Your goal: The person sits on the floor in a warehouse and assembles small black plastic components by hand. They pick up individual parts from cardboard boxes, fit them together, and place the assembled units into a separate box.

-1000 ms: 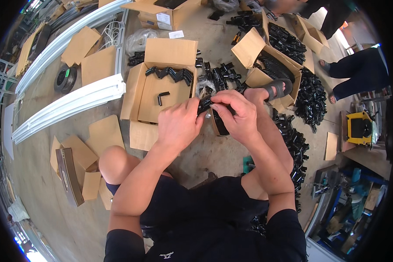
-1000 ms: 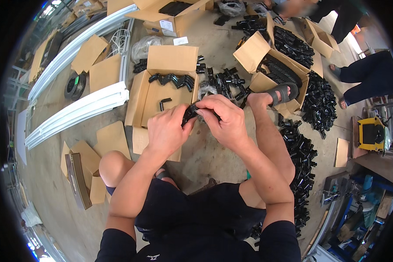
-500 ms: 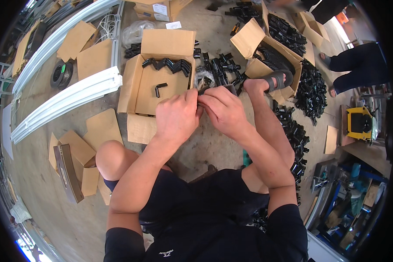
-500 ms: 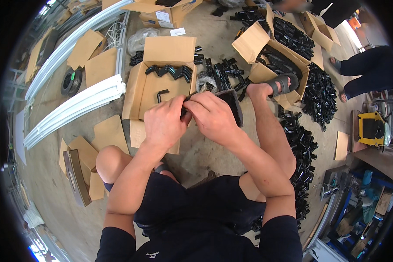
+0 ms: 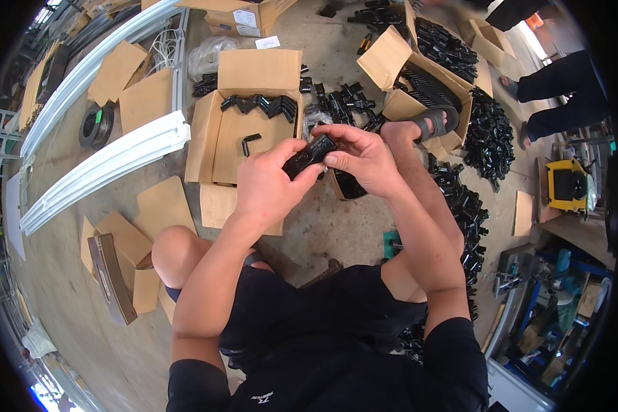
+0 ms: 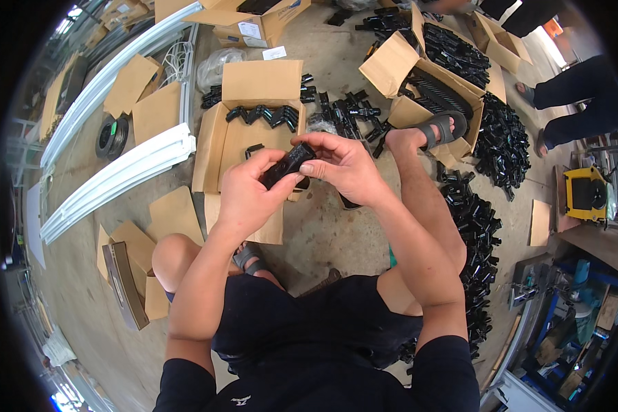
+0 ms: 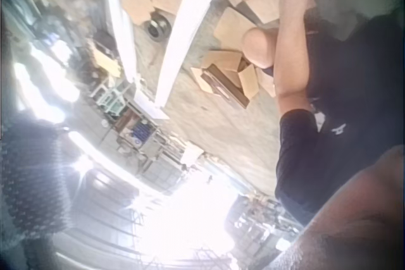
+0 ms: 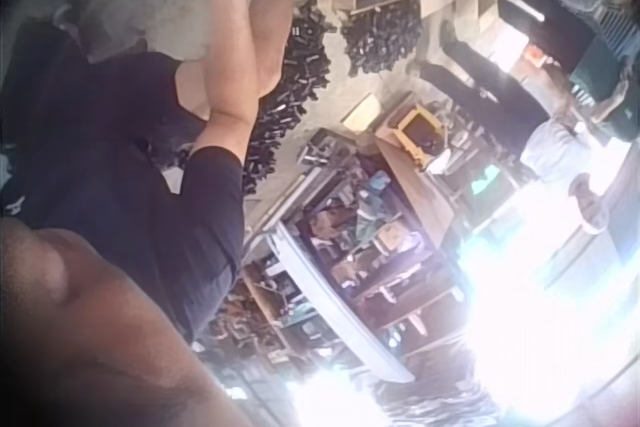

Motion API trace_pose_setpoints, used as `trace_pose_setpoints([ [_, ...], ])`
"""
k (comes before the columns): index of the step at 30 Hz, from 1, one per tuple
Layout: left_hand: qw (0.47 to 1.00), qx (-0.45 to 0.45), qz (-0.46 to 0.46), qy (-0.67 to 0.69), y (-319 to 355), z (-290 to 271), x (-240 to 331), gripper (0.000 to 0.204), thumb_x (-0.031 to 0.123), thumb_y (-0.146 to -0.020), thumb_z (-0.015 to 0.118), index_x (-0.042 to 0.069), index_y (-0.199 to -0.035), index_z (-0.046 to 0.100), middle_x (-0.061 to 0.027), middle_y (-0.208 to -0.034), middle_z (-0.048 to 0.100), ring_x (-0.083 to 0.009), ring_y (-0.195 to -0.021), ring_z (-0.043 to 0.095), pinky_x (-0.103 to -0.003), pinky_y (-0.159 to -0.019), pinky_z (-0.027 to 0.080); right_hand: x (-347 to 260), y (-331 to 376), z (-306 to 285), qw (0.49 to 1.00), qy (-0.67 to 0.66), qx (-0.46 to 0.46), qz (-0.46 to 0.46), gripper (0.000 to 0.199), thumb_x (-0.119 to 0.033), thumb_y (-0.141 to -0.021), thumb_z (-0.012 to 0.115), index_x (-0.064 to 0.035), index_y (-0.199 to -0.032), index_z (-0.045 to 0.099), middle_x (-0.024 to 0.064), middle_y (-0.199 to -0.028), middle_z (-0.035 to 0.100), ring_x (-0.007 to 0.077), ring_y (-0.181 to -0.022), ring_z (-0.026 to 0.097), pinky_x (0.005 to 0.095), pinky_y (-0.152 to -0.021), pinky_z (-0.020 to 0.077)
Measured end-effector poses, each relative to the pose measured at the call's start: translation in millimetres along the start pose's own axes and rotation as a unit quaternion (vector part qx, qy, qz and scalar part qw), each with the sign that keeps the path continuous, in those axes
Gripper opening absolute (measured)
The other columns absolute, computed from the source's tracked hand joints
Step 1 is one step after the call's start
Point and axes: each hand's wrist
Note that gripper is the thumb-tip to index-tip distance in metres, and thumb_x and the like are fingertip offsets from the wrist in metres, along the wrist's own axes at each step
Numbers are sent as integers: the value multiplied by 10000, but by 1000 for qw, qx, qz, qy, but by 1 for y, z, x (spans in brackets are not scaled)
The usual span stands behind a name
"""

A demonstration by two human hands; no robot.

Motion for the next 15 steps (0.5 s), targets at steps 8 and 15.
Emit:
trace_pose_setpoints([
  [8, 992, 5, 7, 127, -2, -4, 5, 305, 101, -893, 815, 4, -1155, 691, -38, -967, 749, -70, -840, 684, -238, -721, 545, 1, 1, 3, 998, 14, 27, -53, 381, -49, -926, 774, 40, -1279, 660, 38, -1124, 714, 100, -1017, 662, 268, -909, 553],
  [15, 963, 54, -2, 264, 4, 9, 3, 272, 52, -890, 812, 7, -1133, 699, -35, -963, 731, -77, -813, 662, -245, -723, 541, -5, 0, 10, 996, -2, 73, -41, 379, -50, -916, 782, 40, -1268, 672, 58, -1106, 735, 99, -989, 673, 257, -875, 556],
])
Point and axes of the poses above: each hand's wrist, its own y-axis away from the middle knuckle, its own z-axis out of the palm, x = y × z
